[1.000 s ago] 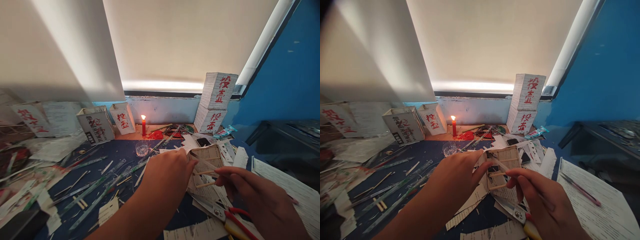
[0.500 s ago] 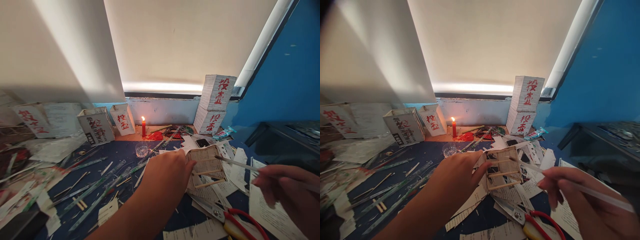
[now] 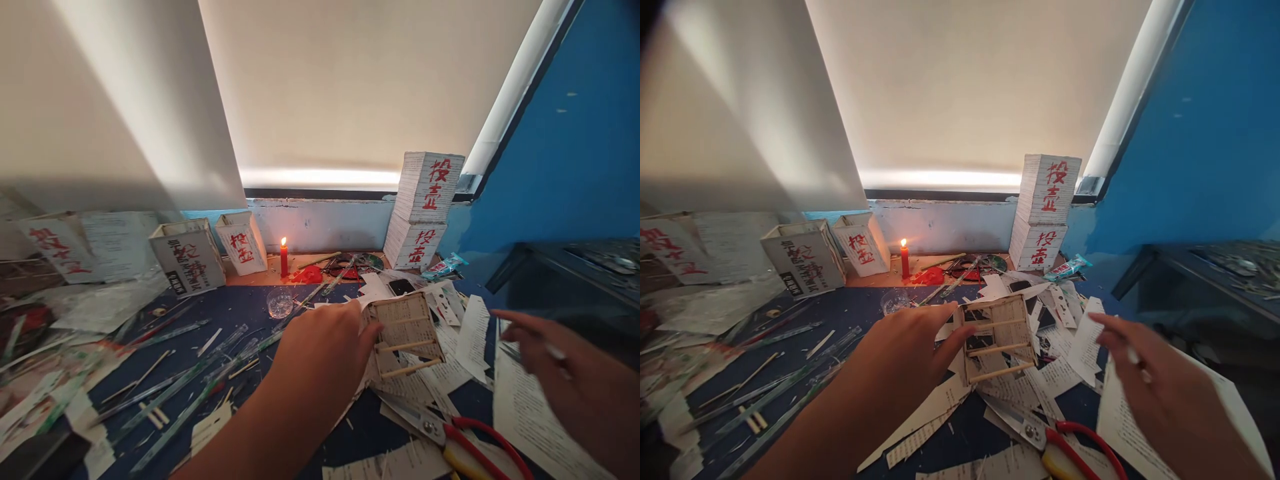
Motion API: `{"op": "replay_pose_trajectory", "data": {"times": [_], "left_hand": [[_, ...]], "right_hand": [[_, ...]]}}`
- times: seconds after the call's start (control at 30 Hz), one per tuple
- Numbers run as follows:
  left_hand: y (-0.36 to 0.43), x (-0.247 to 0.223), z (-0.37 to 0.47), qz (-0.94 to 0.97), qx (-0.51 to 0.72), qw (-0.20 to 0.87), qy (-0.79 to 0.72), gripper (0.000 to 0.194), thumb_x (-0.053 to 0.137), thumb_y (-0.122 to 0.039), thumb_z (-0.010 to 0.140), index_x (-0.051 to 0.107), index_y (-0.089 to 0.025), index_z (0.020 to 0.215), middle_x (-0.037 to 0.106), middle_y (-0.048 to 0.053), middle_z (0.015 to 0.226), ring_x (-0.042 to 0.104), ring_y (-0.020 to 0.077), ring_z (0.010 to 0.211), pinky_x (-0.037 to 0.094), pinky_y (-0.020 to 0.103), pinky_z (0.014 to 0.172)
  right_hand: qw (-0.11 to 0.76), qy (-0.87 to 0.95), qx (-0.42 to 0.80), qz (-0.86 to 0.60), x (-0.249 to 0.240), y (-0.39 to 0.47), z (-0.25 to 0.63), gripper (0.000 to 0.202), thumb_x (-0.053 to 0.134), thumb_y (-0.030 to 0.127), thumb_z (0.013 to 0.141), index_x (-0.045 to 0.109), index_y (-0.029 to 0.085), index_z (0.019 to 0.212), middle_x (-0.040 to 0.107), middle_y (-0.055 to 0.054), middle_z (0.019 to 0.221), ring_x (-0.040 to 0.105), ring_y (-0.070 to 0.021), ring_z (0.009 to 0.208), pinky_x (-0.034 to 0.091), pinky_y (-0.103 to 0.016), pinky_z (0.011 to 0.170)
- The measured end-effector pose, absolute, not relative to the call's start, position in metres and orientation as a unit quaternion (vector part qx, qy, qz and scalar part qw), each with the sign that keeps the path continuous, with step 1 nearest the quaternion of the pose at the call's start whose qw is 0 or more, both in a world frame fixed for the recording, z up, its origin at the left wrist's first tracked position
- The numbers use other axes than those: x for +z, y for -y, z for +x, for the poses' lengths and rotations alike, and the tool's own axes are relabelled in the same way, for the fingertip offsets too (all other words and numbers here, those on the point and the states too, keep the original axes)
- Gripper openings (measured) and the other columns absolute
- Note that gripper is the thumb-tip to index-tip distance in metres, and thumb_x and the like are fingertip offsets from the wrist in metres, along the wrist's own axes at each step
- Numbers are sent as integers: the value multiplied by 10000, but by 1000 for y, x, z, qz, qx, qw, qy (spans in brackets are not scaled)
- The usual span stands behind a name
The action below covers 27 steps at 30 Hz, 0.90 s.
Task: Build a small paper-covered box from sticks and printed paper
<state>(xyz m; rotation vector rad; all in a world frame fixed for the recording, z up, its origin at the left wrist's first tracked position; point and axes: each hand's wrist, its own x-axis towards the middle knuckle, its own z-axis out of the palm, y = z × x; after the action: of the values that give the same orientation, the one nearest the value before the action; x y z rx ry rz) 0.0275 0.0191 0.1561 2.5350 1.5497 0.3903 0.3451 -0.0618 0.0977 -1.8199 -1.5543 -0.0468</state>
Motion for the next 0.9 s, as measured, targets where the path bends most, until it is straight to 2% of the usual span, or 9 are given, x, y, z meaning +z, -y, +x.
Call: {"op": "replay_pose_trajectory", "data": {"times": [0.07, 0.1, 0.27, 0.4, 0.53, 0.73, 0.9], "left_hand": [[-20, 155, 27, 843, 142, 73, -514, 335, 506, -444, 1037, 738, -202, 1032, 809, 103, 886, 788, 374, 816, 604, 498, 691], [-20, 155, 27, 842, 149, 74, -513, 322, 518, -435, 1033, 740, -203, 1045, 813, 107, 913, 790, 372, 849, 607, 498, 718], [-20, 154, 25, 840, 180, 92, -503, 270, 616, -393, 987, 730, -231, 1170, 824, 99, 1022, 788, 348, 946, 608, 477, 803], [-21, 155, 22, 847, 198, 109, -482, 304, 659, -365, 959, 701, -271, 1245, 823, 66, 1064, 785, 329, 951, 611, 465, 810], [-21, 157, 19, 847, 220, 130, -466, 278, 637, -356, 974, 708, -305, 1237, 821, 25, 1083, 784, 287, 944, 611, 437, 843], [-19, 154, 18, 852, 237, 116, -451, 271, 611, -369, 995, 719, -300, 1234, 814, 34, 1148, 786, 264, 973, 609, 341, 747], [-19, 151, 22, 856, 248, 120, -438, 315, 606, -358, 1001, 695, -281, 1293, 802, 37, 1194, 775, 260, 1025, 614, 370, 841]], "right_hand": [[320, 655, 5, -685, 92, 54, 320, 363, 557, 534, 990, 714, 328, 1245, 801, -66, 1149, 780, -298, 955, 624, -329, 687], [317, 669, 18, -672, 89, 52, 308, 373, 538, 540, 999, 714, 306, 1229, 809, -67, 1109, 782, -284, 928, 621, -316, 669], [326, 689, 108, -638, 81, 45, 273, 325, 515, 512, 1031, 683, 255, 1136, 772, -15, 853, 699, -177, 644, 544, -252, 578], [352, 672, 131, -638, 79, 41, 265, 313, 503, 539, 1029, 652, 264, 1043, 668, 47, 645, 599, -148, 513, 463, -233, 481], [366, 656, 148, -643, 77, 40, 265, 313, 517, 542, 1022, 645, 260, 1071, 667, 52, 639, 603, -145, 507, 449, -224, 465], [370, 656, 156, -640, 77, 42, 265, 295, 520, 527, 1025, 639, 269, 1106, 656, 66, 604, 580, -137, 473, 435, -215, 444], [376, 666, 138, -630, 74, 46, 263, 285, 514, 512, 1030, 659, 269, 1066, 645, 61, 572, 568, -138, 436, 465, -212, 445]]}}
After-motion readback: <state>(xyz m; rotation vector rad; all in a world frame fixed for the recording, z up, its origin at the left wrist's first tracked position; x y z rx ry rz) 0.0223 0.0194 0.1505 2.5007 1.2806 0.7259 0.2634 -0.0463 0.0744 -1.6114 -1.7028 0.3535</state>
